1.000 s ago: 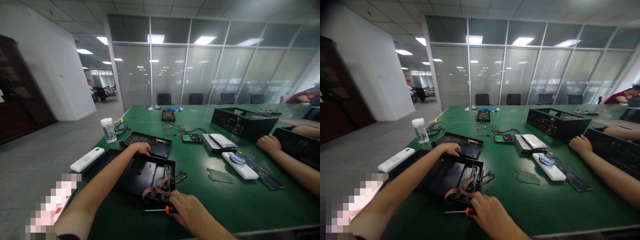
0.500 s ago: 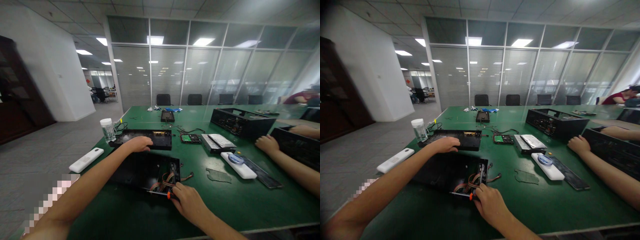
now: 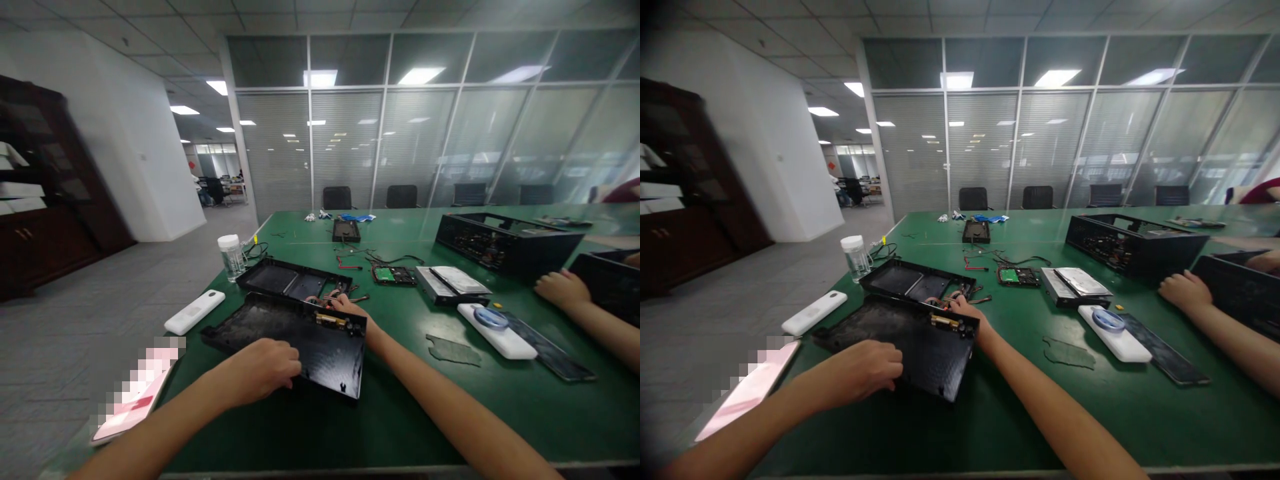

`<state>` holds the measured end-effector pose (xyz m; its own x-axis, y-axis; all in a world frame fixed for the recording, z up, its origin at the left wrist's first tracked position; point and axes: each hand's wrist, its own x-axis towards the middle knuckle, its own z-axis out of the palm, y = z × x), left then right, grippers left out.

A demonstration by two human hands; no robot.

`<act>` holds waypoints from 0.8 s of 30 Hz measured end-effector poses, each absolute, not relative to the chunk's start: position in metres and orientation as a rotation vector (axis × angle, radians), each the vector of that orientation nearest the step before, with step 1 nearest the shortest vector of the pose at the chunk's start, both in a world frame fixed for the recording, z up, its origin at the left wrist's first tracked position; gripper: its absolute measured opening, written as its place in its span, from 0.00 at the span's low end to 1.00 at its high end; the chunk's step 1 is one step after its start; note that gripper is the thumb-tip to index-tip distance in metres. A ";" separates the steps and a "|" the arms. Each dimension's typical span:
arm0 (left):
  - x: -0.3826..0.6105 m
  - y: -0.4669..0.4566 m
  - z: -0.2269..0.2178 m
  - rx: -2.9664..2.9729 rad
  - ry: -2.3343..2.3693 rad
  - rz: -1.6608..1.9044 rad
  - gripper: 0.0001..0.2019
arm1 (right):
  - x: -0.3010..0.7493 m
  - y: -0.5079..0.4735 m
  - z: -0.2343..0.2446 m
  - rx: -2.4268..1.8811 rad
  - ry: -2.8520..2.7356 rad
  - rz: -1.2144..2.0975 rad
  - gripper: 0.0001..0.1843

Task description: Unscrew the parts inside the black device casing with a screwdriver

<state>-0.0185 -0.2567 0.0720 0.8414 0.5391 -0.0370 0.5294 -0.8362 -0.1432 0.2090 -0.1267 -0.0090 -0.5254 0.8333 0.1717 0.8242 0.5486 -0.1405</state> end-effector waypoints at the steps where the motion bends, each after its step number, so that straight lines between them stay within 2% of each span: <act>1: -0.022 -0.257 0.066 -2.898 -0.854 0.115 0.04 | 0.217 -0.127 -0.012 -1.404 -2.561 0.011 0.16; 7: -0.035 -0.240 0.031 -2.923 -0.915 0.178 0.03 | 0.285 -0.127 -0.031 -1.719 -2.187 -0.414 0.08; 12: -0.036 -0.219 0.021 -2.844 -1.197 0.316 0.02 | 0.306 -0.116 -0.042 -1.794 -1.951 -0.237 0.06; 15: -0.029 -0.199 0.031 -2.934 -1.352 0.374 0.08 | 0.305 -0.110 -0.048 -1.753 -1.930 -0.061 0.06; 17: -0.015 -0.180 0.036 -3.123 -1.267 0.321 0.14 | 0.305 -0.109 -0.050 -1.735 -1.920 0.012 0.06; 21: 0.023 -0.137 0.027 -3.074 -0.831 -0.060 0.08 | 0.307 -0.111 -0.049 -1.697 -1.986 0.062 0.05; 24: 0.041 -0.115 0.006 -2.930 -0.581 -0.142 0.04 | 0.309 -0.113 -0.046 -1.694 -2.067 0.031 0.05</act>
